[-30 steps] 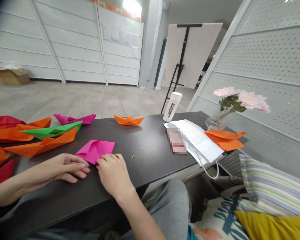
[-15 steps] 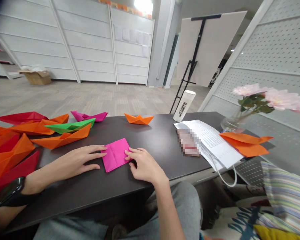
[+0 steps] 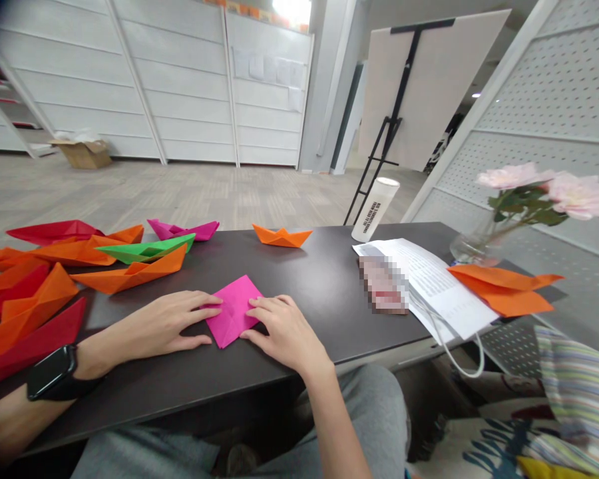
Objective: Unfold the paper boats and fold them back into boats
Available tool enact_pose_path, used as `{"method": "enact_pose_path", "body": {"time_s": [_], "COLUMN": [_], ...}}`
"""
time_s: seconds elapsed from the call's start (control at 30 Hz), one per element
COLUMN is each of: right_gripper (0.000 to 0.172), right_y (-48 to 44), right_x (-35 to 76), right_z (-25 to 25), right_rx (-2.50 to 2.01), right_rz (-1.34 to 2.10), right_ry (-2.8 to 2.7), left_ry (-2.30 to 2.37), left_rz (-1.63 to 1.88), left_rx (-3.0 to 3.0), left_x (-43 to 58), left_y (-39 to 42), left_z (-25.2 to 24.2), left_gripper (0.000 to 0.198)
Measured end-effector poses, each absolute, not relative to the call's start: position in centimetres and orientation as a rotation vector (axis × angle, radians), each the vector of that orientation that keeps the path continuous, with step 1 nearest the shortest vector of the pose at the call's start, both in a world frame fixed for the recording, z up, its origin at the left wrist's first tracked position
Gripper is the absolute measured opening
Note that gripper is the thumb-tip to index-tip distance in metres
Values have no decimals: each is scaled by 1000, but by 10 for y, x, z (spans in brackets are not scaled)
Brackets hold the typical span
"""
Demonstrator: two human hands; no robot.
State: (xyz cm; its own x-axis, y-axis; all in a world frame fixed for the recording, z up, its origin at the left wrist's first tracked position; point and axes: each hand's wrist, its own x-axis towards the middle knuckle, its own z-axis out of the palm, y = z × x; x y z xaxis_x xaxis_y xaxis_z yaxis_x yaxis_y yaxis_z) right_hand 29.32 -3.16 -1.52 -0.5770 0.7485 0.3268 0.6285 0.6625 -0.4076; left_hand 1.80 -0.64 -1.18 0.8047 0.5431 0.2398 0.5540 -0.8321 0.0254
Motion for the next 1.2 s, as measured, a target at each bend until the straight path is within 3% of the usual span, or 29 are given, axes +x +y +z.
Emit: {"method": "enact_pose_path", "body": {"time_s": [0.13,0.27,0.53,0.7,0.93,1.2], "right_gripper": [22,47,18,23,29,32], "right_y": [-32,-32,-28,-30,-30,-24], "right_x": [295,297,292,291,289,285], "right_z": [-14,-14,-18,-19,-18,-21], "right_rx": [-1064,-1055,-1055,-1103,-1207,-1205], "right_rz": [340,366,245,216,536,426], "right_ry": [-2401,-2397,-2391,-2345,-2122,-2168], "left_ry": [-870,-830,-757,-1015,-1546,-1401], "left_rz": [-386,-399,-431,-558,-910,-803], "left_rx": [-2946,-2926,-2854,-2916,-3014,-3044], "left_x": [20,24,31,30,33,34], "left_y": [-6,-6,-10,-7,-2,2], "left_z": [-11,-10,-10,-11,-12,-16], "left_gripper": [32,35,28,27,25,19]}}
